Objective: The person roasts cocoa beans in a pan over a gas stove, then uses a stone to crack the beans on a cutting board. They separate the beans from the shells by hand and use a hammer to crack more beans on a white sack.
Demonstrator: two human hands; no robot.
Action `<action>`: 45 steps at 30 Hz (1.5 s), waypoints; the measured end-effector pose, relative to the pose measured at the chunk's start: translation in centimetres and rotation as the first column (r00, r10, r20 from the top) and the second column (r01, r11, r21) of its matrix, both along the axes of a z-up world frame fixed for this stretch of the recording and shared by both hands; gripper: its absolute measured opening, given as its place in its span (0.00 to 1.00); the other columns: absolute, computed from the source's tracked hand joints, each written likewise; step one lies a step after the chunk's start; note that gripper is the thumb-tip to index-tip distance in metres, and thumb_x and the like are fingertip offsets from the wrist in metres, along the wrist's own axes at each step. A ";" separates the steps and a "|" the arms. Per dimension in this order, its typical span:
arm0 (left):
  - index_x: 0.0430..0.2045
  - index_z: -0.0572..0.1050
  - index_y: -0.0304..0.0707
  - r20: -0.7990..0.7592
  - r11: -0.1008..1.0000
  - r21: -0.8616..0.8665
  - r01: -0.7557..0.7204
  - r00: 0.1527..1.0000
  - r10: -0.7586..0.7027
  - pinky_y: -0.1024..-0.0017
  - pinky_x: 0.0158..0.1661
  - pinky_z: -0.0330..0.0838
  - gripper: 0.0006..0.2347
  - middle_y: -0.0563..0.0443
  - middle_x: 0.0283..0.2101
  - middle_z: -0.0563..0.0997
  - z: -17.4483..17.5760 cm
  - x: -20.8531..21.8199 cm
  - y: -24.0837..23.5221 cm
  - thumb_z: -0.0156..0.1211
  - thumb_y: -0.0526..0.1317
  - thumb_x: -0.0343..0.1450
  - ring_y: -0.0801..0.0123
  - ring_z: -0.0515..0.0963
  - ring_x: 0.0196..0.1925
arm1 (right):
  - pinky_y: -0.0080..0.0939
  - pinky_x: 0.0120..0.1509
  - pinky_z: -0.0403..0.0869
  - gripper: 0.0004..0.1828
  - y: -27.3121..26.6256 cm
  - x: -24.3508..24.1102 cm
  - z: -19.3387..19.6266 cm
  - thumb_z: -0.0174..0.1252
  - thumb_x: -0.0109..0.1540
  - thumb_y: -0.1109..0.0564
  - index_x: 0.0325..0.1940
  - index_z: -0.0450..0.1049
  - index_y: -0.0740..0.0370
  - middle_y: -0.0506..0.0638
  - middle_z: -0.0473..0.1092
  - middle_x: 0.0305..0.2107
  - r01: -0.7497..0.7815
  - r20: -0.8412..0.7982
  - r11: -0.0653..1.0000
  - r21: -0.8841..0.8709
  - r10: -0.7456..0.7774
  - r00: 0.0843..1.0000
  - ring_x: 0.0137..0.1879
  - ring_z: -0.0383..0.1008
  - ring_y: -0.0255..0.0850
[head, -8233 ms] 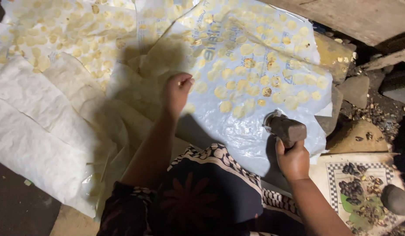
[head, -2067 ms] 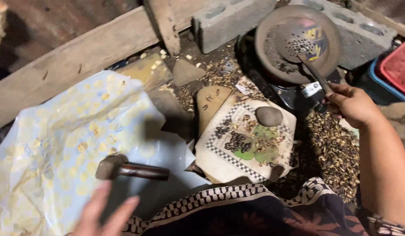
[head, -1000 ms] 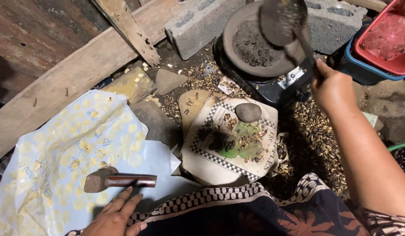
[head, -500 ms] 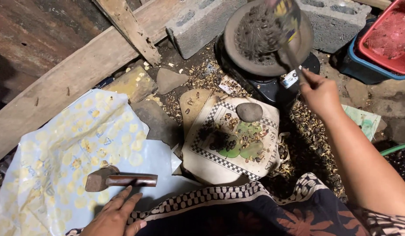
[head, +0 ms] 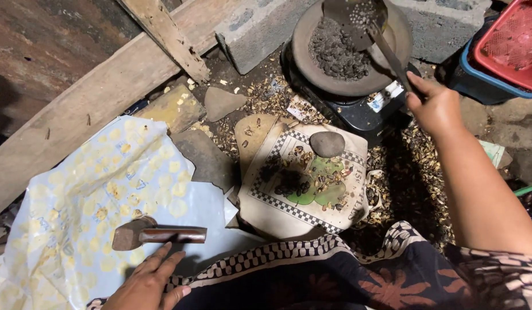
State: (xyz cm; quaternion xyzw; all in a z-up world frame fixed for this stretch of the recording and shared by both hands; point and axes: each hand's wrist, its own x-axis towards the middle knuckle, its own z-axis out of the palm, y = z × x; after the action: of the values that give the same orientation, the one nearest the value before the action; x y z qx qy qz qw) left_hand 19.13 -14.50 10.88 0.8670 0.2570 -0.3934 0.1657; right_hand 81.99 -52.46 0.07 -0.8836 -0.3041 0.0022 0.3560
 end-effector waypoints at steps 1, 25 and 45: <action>0.71 0.54 0.67 -0.002 1.000 -0.020 -0.022 1.000 0.022 0.61 0.73 0.51 0.36 0.58 0.79 0.44 0.5 0.5 -0.2 0.64 0.66 0.69 0.65 0.51 0.79 | 0.44 0.68 0.64 0.27 0.1 -1.3 1.9 0.59 0.66 0.63 0.71 0.72 0.59 0.67 0.71 0.58 -0.013 0.014 1.000 -0.029 0.013 1.000 0.63 0.71 0.51; 0.69 0.58 0.63 0.116 0.999 0.033 0.030 0.993 -0.034 0.60 0.70 0.55 0.36 0.52 0.78 0.50 -0.5 -1.6 0.4 0.66 0.65 0.67 0.64 0.54 0.78 | 0.49 0.44 0.78 0.16 0.7 0.8 0.5 0.50 0.76 0.48 0.59 0.71 0.63 0.62 0.76 0.42 0.267 -0.716 0.962 -0.050 -0.221 0.662 0.39 0.78 0.50; 0.69 0.60 0.58 0.062 0.997 -0.030 -0.065 0.996 0.067 0.67 0.72 0.51 0.32 0.53 0.74 0.60 2.6 1.4 -0.2 0.62 0.60 0.70 0.68 0.45 0.82 | 0.50 0.36 0.68 0.18 -6.3 6.0 -22.9 0.66 0.69 0.44 0.39 0.73 0.60 0.54 0.71 0.29 0.392 -0.427 0.846 -0.361 -0.524 0.737 0.33 0.68 0.46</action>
State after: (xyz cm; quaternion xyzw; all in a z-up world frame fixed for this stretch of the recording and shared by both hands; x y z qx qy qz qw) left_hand 20.56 -14.74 13.50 0.8677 0.2746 -0.3639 0.1984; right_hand 88.01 -58.80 -22.86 -0.9352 0.0327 0.1857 0.2997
